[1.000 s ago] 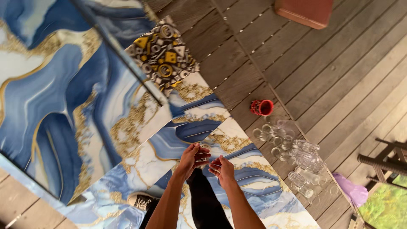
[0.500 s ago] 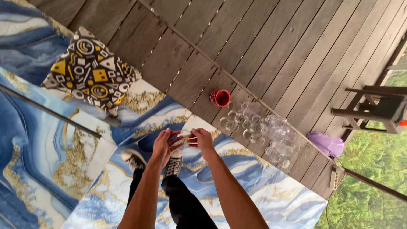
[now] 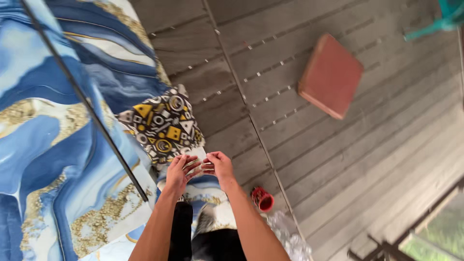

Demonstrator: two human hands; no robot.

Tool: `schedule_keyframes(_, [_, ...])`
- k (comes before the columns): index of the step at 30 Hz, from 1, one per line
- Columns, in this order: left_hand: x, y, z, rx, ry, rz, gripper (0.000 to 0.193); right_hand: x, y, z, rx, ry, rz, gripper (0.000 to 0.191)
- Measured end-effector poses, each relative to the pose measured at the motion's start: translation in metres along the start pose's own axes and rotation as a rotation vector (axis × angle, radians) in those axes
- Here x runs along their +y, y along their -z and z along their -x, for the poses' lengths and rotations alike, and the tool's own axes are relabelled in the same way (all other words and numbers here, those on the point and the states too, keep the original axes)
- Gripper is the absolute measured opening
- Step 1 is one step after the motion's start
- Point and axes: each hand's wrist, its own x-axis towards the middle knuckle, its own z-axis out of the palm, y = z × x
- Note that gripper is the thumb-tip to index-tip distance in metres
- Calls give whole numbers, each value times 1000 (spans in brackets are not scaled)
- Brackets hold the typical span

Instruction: The person assembles a metal frame under a long marble-patterned tabletop, then places a framed artwork on the table and positions a patterned cushion. Finally, they spray and wipe the tabletop with a cloth.

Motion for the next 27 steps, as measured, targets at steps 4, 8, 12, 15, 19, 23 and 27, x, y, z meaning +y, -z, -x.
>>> schedule_keyframes(4, [79, -5, -34, 85, -129, 115, 20, -71, -64, -53, -98, -35, 170, 18])
schedule_keyframes(8, [117, 7, -59, 172, -223, 299, 20, -103, -114, -101, -188, -47, 323, 17])
schedule_keyframes(12, [113, 32, -85, 293, -284, 390, 24, -109, -147, -156, -254, -125, 484, 26])
schedule_keyframes(15, [93, 49, -112, 369, -345, 496, 26, -105, -149, -193, -320, -48, 634, 37])
schedule_keyframes(19, [54, 64, -158, 517, -366, 608, 30, -90, -138, -246, -282, -88, 788, 53])
schedule_keyframes(23, [12, 80, -193, 649, -397, 680, 44, -66, -128, -294, -223, -93, 857, 75])
schedule_keyframes(27, [-13, 92, -213, 794, -314, 693, 68, -43, -123, -323, -210, -129, 948, 90])
